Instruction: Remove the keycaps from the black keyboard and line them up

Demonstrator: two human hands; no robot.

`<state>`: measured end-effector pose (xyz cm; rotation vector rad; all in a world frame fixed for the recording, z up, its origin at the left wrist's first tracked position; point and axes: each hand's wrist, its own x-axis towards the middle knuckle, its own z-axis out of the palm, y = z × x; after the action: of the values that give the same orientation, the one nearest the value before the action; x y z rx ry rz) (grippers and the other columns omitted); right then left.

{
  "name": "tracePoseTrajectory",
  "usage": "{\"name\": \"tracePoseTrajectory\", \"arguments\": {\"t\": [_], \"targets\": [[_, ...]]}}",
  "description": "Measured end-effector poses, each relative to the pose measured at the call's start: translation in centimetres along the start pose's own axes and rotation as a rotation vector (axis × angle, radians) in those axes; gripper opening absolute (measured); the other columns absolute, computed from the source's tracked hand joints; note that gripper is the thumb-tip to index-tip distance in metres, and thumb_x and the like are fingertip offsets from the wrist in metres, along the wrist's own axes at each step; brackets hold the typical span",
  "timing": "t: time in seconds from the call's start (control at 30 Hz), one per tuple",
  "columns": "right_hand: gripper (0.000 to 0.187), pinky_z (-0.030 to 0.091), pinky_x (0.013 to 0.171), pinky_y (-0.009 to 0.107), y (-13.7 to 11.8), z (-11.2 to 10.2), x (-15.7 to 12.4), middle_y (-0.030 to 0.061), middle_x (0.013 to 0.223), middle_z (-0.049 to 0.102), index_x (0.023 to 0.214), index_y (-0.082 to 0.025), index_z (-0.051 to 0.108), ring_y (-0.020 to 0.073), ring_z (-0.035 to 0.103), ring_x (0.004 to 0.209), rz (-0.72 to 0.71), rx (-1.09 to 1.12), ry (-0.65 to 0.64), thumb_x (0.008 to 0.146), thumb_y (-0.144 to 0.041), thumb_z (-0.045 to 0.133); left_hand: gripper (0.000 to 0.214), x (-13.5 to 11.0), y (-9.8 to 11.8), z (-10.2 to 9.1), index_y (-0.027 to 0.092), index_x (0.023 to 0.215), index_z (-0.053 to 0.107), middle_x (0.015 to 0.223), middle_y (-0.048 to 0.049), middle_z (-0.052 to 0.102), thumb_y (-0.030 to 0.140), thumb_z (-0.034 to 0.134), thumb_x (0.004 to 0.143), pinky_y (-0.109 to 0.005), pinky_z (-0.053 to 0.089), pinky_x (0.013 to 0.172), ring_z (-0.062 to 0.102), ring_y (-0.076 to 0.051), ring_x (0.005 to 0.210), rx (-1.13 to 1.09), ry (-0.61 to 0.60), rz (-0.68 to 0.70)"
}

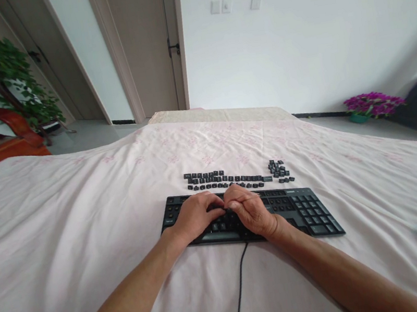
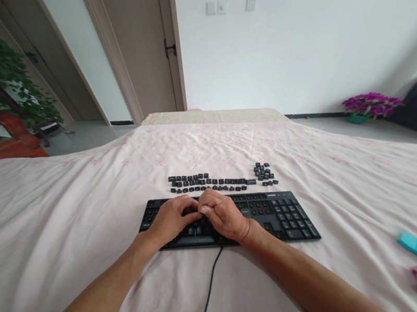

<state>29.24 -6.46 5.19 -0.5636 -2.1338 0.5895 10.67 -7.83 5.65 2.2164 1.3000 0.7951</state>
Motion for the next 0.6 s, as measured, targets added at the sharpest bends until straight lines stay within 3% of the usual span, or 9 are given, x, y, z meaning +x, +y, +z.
{"name": "tracePoseTrajectory", "arguments": {"t": [0.17,0.3,0.4,0.5,0.6], "targets": [[0.022,0.047,0.076,0.034,-0.4,-0.3,-0.1,0.006,0.083,0.056,0.084,-0.021,0.054,0.0176,0.055,0.079,-0.015,-0.088,0.067,0.095,-0.025,0.036,0.013,0.0,-0.3,0.1,0.023,0.088,0.068,0.084,0.0006,0.07,0.028,0.06,0.08,-0.026,0.046,0.073,0.064,-0.017,0.079,-0.139,0.033,-0.071],[0.018,0.042,0.087,0.039,-1.5,-1.3,0.6,0.0071,0.09,0.061,0.087,-0.021,0.054,0.0214,0.055,0.093,-0.077,-0.286,0.085,0.093,-0.02,0.038,0.022,0.2,-1.1,0.6,0.022,0.098,0.066,0.083,-0.0002,0.07,0.024,0.062,0.076,-0.027,0.049,0.074,0.065,-0.016,0.077,-0.254,0.116,-0.156],[0.021,0.043,0.083,0.035,-1.7,-1.9,1.2,0.007,0.087,0.061,0.091,-0.021,0.056,0.0207,0.056,0.09,0.055,-0.416,0.079,0.094,-0.02,0.036,0.037,0.4,-1.6,0.5,0.021,0.111,0.059,0.083,-0.0009,0.069,0.022,0.064,0.074,-0.027,0.05,0.074,0.065,-0.015,0.075,-0.399,0.155,-0.205],[0.023,0.044,0.072,0.027,-1.4,-1.5,1.7,0.0052,0.087,0.06,0.092,-0.021,0.06,0.0163,0.058,0.078,0.245,-0.483,-0.01,0.096,-0.028,0.038,0.042,0.5,-1.9,0.5,0.019,0.114,0.056,0.084,-0.0023,0.068,0.021,0.065,0.073,-0.027,0.051,0.074,0.066,-0.015,0.076,-0.525,0.184,-0.219],[0.018,0.042,0.07,0.024,-1.0,-0.6,1.8,0.0038,0.088,0.062,0.091,-0.022,0.063,0.0153,0.059,0.079,0.317,-0.522,-0.064,0.092,-0.033,0.048,0.045,0.6,-2.0,0.6,0.018,0.116,0.053,0.083,-0.0026,0.068,0.02,0.066,0.072,-0.027,0.052,0.073,0.066,-0.015,0.074,-0.593,0.176,-0.204]]}}
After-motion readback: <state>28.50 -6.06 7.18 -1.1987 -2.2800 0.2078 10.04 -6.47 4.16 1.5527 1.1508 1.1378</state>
